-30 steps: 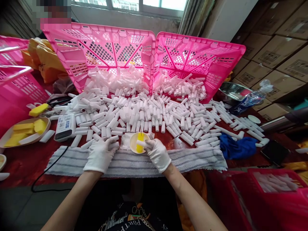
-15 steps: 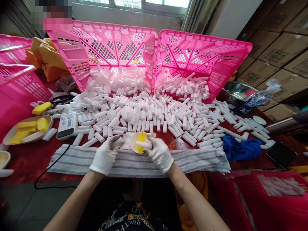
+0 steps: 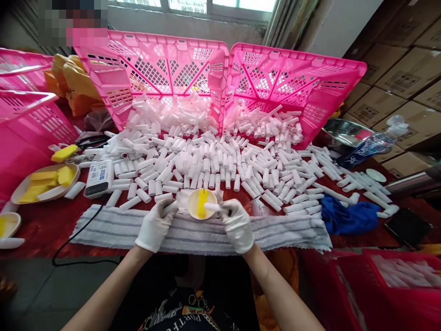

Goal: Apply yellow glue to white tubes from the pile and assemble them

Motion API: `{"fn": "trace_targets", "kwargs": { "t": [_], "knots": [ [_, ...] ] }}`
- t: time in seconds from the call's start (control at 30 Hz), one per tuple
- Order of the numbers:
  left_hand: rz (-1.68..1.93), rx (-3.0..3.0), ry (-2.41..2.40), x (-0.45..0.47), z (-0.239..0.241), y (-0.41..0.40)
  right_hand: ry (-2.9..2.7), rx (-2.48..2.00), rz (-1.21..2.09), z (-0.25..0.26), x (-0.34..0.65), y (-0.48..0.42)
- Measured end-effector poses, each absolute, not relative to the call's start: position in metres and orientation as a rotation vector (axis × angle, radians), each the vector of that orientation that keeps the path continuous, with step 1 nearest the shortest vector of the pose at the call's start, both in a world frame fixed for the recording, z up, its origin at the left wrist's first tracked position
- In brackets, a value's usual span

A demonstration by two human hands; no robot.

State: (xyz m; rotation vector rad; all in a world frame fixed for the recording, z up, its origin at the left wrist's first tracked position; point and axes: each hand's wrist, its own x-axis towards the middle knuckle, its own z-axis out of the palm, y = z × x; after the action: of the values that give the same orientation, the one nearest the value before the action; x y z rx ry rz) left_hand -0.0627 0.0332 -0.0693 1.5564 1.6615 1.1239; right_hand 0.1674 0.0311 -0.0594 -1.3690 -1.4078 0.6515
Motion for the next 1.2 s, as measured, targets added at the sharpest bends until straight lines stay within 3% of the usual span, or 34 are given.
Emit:
{"fn": "trace_targets", "kwargs": {
  "t": [0.17, 0.3, 0.4, 0.73, 0.97, 1.1, 1.2],
  "knots": [
    [1.204, 1.519, 1.394, -0.047, -0.049, 0.024, -1.027, -1.334, 1.174, -0.032, 0.160, 0.031],
    [1.139, 1.475, 1.218, -0.033, -0.029, 0.015, -1.034, -1.352, 1.296, -0.020, 0.152, 0.026],
    [1.069, 1.507, 1.226, -0.028, -0.016, 0.013, -1.198, -1.441, 1.159, -0.015, 0.155, 0.022],
    [0.641, 1.579, 1.471, 0.004, -0.018, 0.005, -2.132, -1.309, -0.010, -0.015, 0.161, -0.011],
    [0.835, 1.765, 1.566, 0.047, -0.015, -0.020, -1.663, -1.761, 0.428, -0.019, 0.163, -0.026],
    [0.793, 2.012, 1.406, 0.040, -0.012, -0.017, -1.705, -1.901, 0.470, -0.007, 0.213, -0.044],
    [0.883, 2.137, 1.559, 0.003, -0.010, 0.010, -1.831, -1.864, 0.451, 0.007, 0.263, -0.048]
  ]
}}
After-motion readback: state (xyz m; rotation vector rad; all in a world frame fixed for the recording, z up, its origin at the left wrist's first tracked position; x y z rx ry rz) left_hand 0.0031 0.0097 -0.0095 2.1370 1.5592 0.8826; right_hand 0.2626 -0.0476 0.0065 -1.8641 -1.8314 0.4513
